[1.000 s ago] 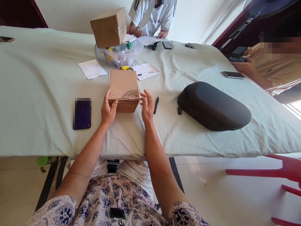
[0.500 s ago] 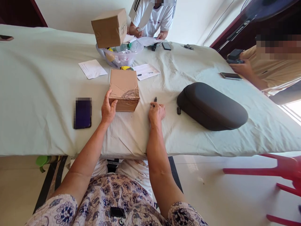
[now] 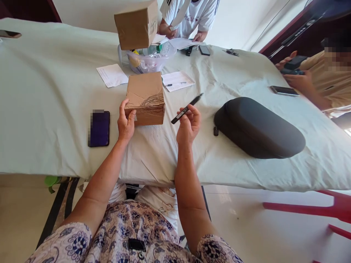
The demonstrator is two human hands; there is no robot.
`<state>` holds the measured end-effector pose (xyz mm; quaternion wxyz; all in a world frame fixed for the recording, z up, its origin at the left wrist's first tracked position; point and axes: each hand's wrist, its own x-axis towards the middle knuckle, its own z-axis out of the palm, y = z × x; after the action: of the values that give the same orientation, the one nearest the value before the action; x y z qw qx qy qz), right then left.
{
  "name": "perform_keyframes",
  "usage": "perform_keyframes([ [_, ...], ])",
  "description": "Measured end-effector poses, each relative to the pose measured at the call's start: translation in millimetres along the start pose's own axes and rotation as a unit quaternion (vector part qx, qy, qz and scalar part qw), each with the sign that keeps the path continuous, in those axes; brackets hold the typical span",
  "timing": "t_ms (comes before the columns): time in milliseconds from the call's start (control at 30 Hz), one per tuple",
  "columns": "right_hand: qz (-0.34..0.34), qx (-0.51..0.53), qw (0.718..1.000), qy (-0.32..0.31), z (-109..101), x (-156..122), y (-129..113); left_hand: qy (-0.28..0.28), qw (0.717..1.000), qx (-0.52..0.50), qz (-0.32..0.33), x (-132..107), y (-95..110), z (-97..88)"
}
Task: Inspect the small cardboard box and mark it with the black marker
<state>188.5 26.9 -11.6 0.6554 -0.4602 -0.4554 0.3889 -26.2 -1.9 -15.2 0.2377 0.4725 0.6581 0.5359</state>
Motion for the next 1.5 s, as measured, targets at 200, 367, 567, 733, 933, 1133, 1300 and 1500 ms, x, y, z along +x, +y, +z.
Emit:
perform_keyframes([
  [200,-0.101,-0.014,0.993,-0.063,18.7,-18.7,-10.2,-0.003,1.0,0.004,-0.003,-0.1,-1.0,1.4],
  [367,-0.195,-0.088,0.977,-0.012,23.2,-28.2,-8.6,-0.004,1.0,0.014,0.011,-0.6,-1.9,2.6],
  [567,-0.255,-0.096,0.962,-0.037,22.7,-38.4,-11.7,-0.014,0.999,0.026,0.017,-1.1,-2.9,3.2],
  [733,-0.255,-0.145,0.954,-0.069,23.1,-41.7,-8.1,-0.024,0.999,0.021,0.02,-1.2,-1.6,2.7],
  [933,-0.258,-0.161,0.946,-0.109,26.4,-42.1,-12.6,-0.026,1.0,0.009,0.014,-1.7,1.9,2.1],
  [1133,-0.236,-0.185,0.952,-0.068,22.9,-38.4,-15.7,-0.021,1.0,0.012,0.015,-0.6,1.6,1.2],
  [1300,-0.196,-0.196,0.953,0.12,12.9,-27.5,-12.8,-0.018,1.0,0.012,0.02,-0.4,0.9,1.0],
  [1500,-0.169,-0.156,0.972,-0.058,14.4,-32.3,-9.2,-0.051,0.999,0.003,0.018,-3.0,2.7,1.4],
])
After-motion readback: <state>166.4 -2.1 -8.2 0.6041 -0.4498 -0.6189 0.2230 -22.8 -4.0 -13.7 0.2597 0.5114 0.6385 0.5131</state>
